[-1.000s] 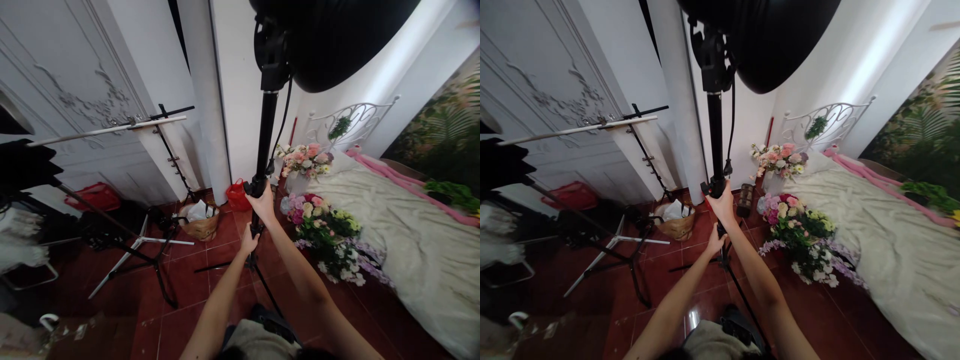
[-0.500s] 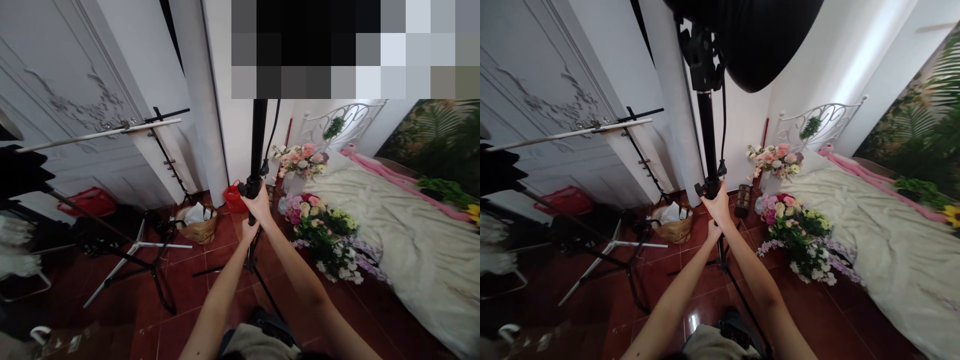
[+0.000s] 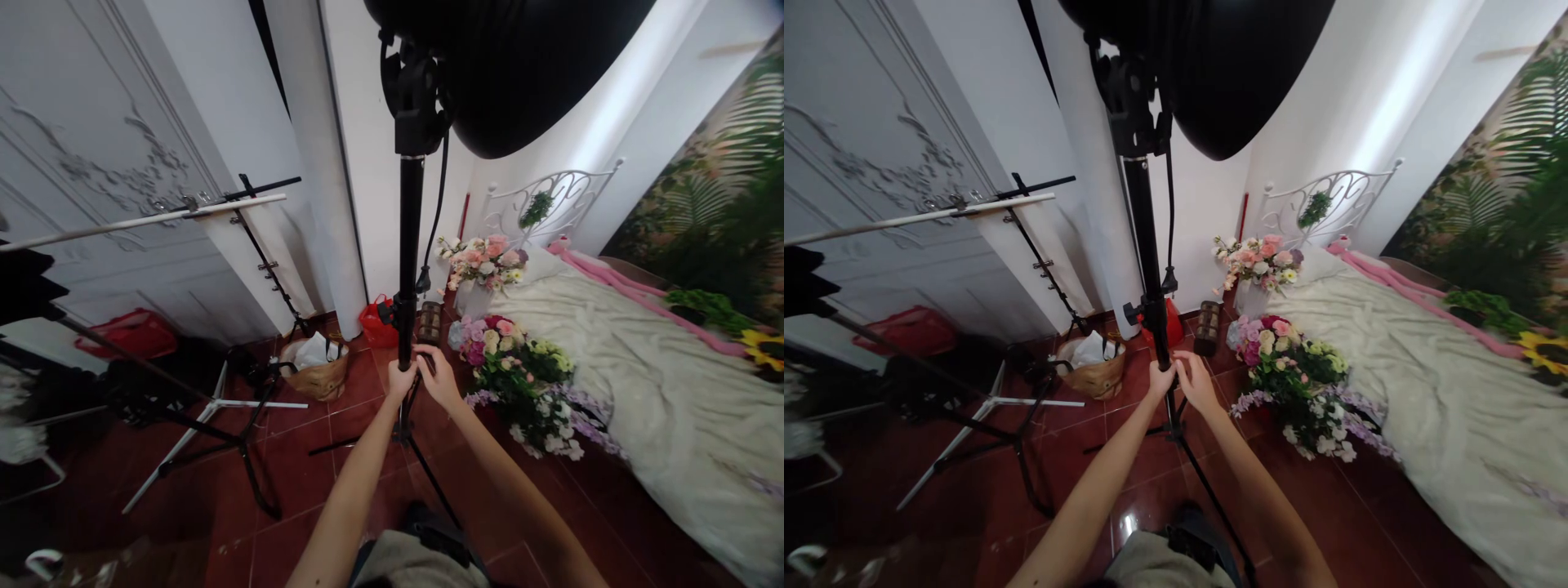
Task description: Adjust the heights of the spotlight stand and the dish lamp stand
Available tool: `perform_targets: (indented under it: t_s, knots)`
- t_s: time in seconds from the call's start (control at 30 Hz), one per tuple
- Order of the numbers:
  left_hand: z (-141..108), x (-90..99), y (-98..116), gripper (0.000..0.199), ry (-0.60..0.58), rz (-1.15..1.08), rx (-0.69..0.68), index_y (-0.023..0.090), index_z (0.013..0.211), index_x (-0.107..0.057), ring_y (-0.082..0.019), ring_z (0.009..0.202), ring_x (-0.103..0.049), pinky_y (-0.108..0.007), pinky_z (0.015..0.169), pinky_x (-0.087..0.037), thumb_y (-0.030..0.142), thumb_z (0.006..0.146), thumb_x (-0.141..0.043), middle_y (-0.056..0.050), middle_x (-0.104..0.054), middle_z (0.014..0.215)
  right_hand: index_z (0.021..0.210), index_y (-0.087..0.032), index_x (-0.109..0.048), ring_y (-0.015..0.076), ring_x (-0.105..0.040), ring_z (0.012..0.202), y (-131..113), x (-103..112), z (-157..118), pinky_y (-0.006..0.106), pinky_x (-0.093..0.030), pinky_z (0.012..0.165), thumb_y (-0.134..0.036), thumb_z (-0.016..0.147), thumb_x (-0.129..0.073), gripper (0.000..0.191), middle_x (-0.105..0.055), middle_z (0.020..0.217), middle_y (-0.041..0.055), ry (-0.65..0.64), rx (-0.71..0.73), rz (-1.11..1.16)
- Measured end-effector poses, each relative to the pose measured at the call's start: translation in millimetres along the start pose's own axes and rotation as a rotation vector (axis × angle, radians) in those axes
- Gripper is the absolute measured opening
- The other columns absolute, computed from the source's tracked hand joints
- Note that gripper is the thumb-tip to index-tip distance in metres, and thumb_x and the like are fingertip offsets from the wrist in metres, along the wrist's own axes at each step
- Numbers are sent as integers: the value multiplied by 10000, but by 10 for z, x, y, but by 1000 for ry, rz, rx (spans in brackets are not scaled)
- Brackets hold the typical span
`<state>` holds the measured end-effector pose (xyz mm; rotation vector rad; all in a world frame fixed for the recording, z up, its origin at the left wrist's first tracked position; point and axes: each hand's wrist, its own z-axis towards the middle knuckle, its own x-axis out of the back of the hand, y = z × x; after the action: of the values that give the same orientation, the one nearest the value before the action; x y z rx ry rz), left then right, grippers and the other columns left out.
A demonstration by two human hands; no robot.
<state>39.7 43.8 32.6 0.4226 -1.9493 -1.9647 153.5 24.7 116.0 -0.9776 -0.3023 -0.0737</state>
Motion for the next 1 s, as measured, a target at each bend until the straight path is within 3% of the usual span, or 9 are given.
perform_targets:
  t_s: [0.17, 0.3, 0.43, 0.5, 0.63, 0.73, 0.8, 0.9, 1.0]
  knots:
    - [-11, -23, 14, 221, 28, 21, 13, 145, 476, -503, -79, 464, -449, -186, 466, -353, 295, 565, -638, 9, -497, 489, 1002, -223, -543, 201, -590, 951, 789, -82, -365, 369, -436, 884, -419, 901, -334, 304, -632, 986, 66, -153, -236, -79]
    - [-48, -24, 67, 222, 22, 18, 24, 153, 477, -477, -74, 446, -442, -177, 444, -341, 282, 574, -629, 19, -476, 475, 989, -223, -510, 185, -626, 809, 1076, -208, -424, 334, -475, 775, -469, 852, -409, 298, -645, 905, 46, -117, -342, 79]
    - [-75, -22, 122, 229, 14, 5, 16, 161, 473, -459, -72, 430, -432, -175, 422, -323, 271, 580, -628, 21, -462, 457, 1032, -198, -461, 146, -540, 473, 1156, -324, -372, 263, -436, 487, -495, 736, -553, 429, -570, 566, -36, 62, -587, 338]
    - [-80, -25, 130, 231, 13, 2, 23, 164, 470, -450, -71, 418, -428, -174, 412, -316, 262, 586, -623, 23, -457, 448, 1011, -187, -477, 128, -486, 418, 1156, -335, -331, 241, -387, 434, -480, 689, -604, 454, -507, 485, -68, 135, -656, 420]
    - [-71, -33, 101, 218, 9, 7, 36, 159, 484, -468, -71, 403, -430, -174, 401, -311, 262, 589, -629, 27, -459, 450, 982, -181, -523, 138, -574, 588, 1129, -276, -310, 269, -465, 560, -442, 687, -615, 405, -613, 682, -2, 205, -546, 420]
    - [-52, -34, 65, 200, 24, 14, 23, 149, 489, -492, -72, 422, -441, -176, 416, -325, 255, 586, -632, 23, -475, 466, 963, -182, -554, 183, -609, 906, 1132, -250, -366, 333, -481, 805, -434, 688, -626, 380, -646, 977, 78, 87, -423, 382]
    - [-41, -32, 46, 198, 34, 13, 4, 145, 479, -496, -71, 440, -446, -177, 432, -332, 246, 573, -639, 19, -486, 480, 961, -184, -556, 190, -590, 992, 1155, -269, -412, 350, -448, 891, -449, 715, -604, 364, -634, 1040, 89, 21, -399, 389]
    - [-37, -33, 33, 203, 36, 4, -4, 147, 469, -494, -72, 438, -443, -183, 446, -339, 248, 569, -639, 23, -480, 474, 948, -182, -535, 175, -612, 899, 1196, -338, -441, 339, -465, 855, -478, 735, -583, 368, -640, 953, 67, 71, -419, 353]
    - [-46, -36, 38, 191, 26, -2, 5, 146, 489, -508, -80, 430, -452, -192, 445, -350, 260, 582, -631, 18, -488, 474, 902, -182, -516, 150, -607, 728, 1209, -416, -411, 293, -499, 699, -503, 717, -585, 376, -625, 845, 39, 152, -476, 309]
